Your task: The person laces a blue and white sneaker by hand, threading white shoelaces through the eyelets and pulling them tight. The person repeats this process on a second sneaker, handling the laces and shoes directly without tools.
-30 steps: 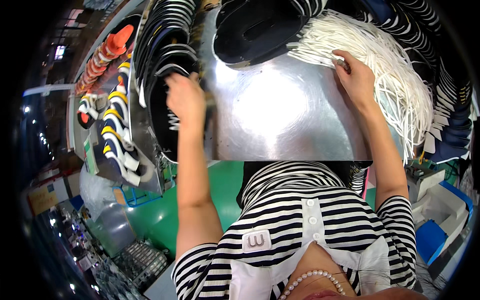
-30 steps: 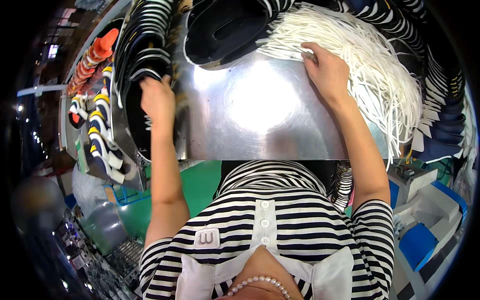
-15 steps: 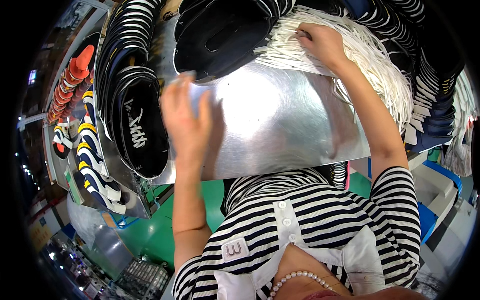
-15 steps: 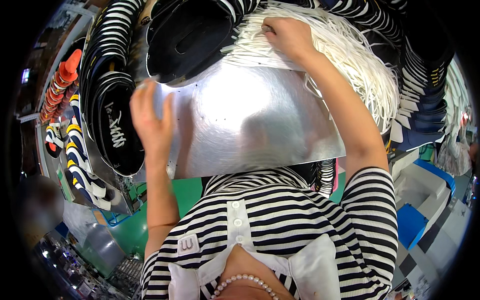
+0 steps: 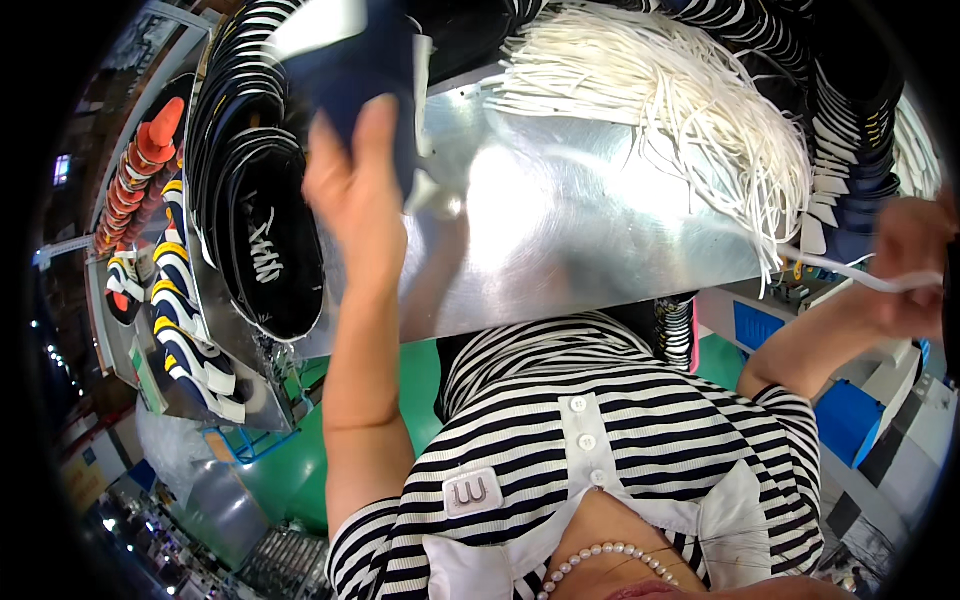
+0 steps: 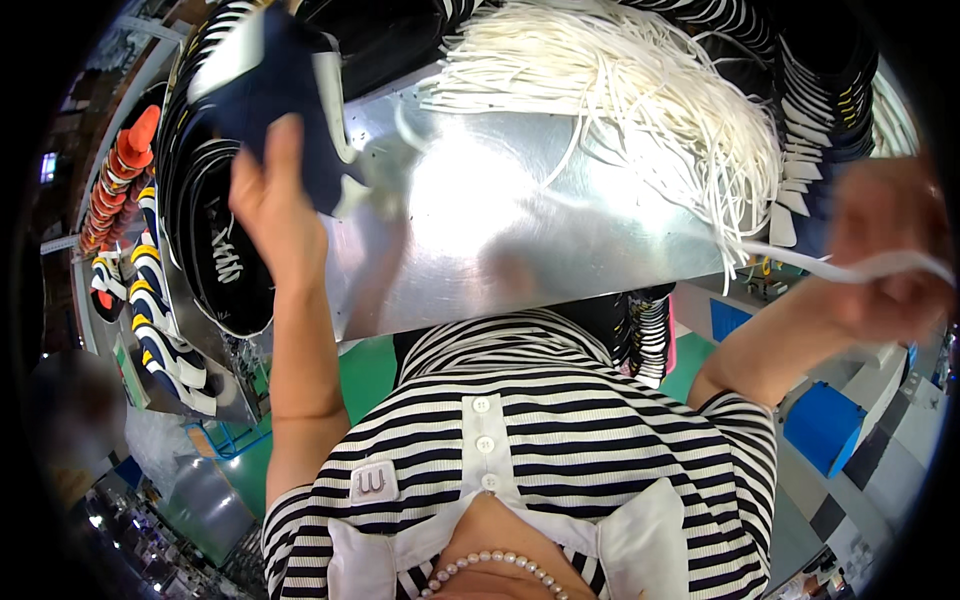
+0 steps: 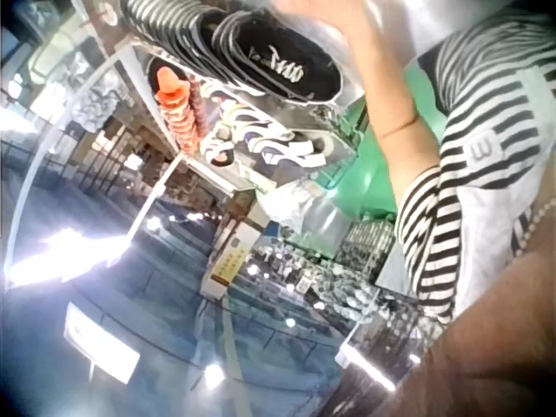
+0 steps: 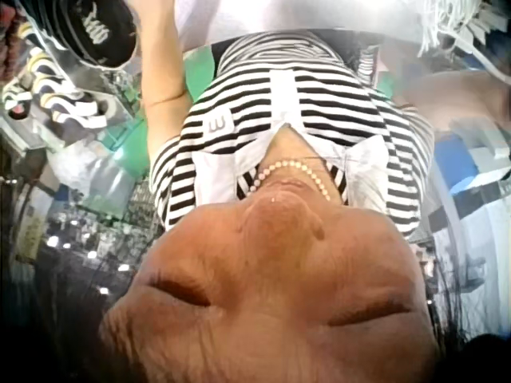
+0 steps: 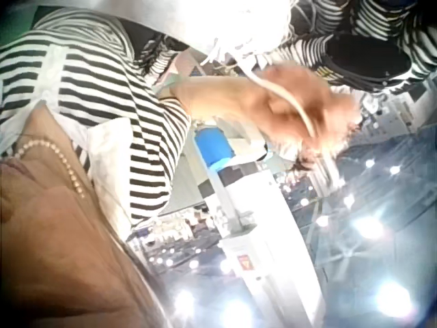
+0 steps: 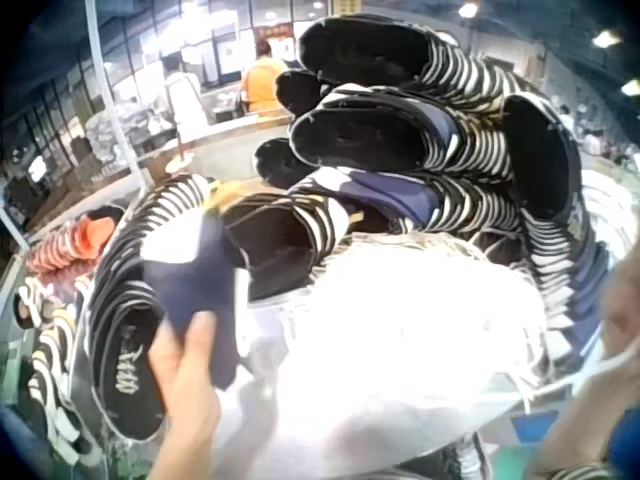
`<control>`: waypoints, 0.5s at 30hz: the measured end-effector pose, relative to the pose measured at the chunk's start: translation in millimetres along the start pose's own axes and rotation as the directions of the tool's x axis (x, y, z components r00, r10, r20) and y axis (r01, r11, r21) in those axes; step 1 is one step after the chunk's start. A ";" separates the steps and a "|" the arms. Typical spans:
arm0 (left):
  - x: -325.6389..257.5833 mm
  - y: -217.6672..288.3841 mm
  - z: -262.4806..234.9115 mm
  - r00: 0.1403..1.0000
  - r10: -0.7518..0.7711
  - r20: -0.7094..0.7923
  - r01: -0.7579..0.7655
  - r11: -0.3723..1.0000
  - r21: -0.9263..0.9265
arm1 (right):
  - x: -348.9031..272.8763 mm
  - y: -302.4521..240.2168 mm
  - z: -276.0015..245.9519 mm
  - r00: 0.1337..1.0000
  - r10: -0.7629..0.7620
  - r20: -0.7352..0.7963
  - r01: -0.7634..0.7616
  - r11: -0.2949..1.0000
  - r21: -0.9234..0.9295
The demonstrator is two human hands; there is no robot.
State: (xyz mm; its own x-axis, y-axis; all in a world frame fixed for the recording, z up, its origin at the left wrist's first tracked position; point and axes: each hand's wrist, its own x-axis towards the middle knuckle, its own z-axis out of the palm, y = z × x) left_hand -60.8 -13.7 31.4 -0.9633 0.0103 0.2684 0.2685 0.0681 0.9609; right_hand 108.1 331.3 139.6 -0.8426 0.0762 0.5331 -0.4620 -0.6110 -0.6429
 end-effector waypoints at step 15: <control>-83.4 27.6 -56.5 0.790 0.163 0.591 -0.559 0.587 0.586 | -87.7 210.3 28.9 0.670 0.457 -0.585 -0.669 0.713 -0.209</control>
State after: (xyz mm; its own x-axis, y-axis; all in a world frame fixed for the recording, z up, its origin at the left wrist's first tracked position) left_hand 27.4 -69.1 39.4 -0.7226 0.6084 0.3282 0.6908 0.6188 0.3740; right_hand 92.9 173.4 -26.4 -0.9374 0.2331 -0.2588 0.1767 -0.3220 -0.9301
